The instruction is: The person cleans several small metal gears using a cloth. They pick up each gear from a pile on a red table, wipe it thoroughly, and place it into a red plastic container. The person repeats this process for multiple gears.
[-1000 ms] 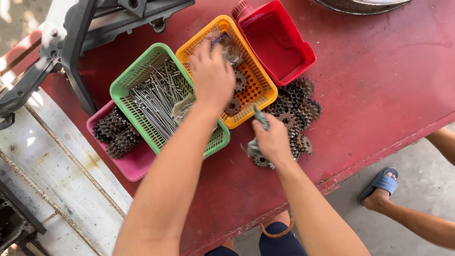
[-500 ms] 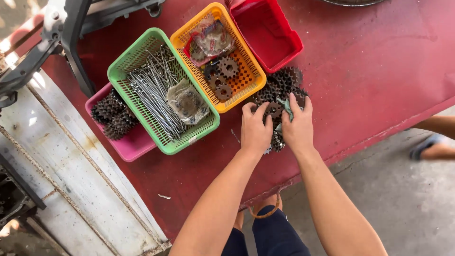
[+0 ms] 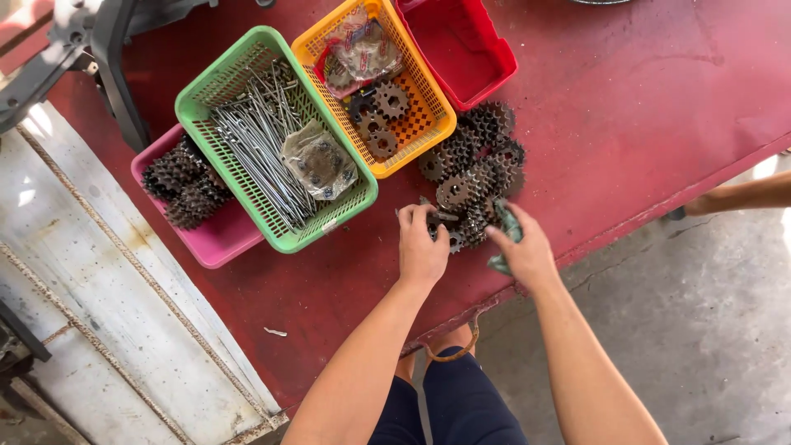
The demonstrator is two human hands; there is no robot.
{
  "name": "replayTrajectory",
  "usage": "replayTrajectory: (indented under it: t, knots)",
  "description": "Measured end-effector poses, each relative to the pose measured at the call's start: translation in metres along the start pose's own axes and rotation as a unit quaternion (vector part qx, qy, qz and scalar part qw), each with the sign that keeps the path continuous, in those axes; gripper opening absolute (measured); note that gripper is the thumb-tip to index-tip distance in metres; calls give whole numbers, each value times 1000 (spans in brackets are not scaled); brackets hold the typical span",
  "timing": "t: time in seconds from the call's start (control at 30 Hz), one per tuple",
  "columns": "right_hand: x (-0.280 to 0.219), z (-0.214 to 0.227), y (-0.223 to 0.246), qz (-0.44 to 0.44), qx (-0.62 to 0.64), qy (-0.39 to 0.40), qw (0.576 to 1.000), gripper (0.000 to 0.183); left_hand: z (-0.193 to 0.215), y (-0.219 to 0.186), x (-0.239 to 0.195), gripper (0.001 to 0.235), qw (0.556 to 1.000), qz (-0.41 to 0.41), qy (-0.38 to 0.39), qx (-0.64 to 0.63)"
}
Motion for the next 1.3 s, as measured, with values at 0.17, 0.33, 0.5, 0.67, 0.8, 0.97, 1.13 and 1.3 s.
replayTrajectory:
  t: [0.17, 0.33, 0.5, 0.67, 0.8, 0.97, 1.13, 1.3]
  knots:
    - [4, -26, -10, 65, -156, 5, 986, 98, 0, -14, -8, 47, 993, 4, 64, -94]
    - [2, -27, -11, 80, -181, -23, 980, 98, 6, -29, -23, 68, 974, -16, 110, -199]
    - [25, -16, -60, 62, -82, -81, 991, 83, 9, 39, -19, 62, 998, 20, -13, 57]
    - [33, -2, -73, 109, -114, -66, 985, 69, -1, 58, -19, 64, 995, 35, -8, 93]
    - [39, 2, -80, 117, -145, -39, 982, 67, -6, 73, -16, 69, 987, 106, 19, 117]
    - [37, 1, -72, 108, -167, -13, 980, 71, -8, 81, -17, 67, 986, 159, 33, 27]
    - [39, -8, -94, 82, -137, -16, 987, 77, 4, 131, -20, 34, 988, 141, -51, -48]
    - [-8, -27, -111, -87, 76, -93, 989, 58, 23, 127, -70, 14, 923, 250, -27, -292]
Point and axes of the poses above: each hand's wrist, its own x-axis towards the middle knuckle, its own z-axis out of the back of the hand, y = z × x, the point moved 8 cm from there along x, towards the middle knuckle, and after that the axes turned 8 degrees about z, right-handed, at the moved point
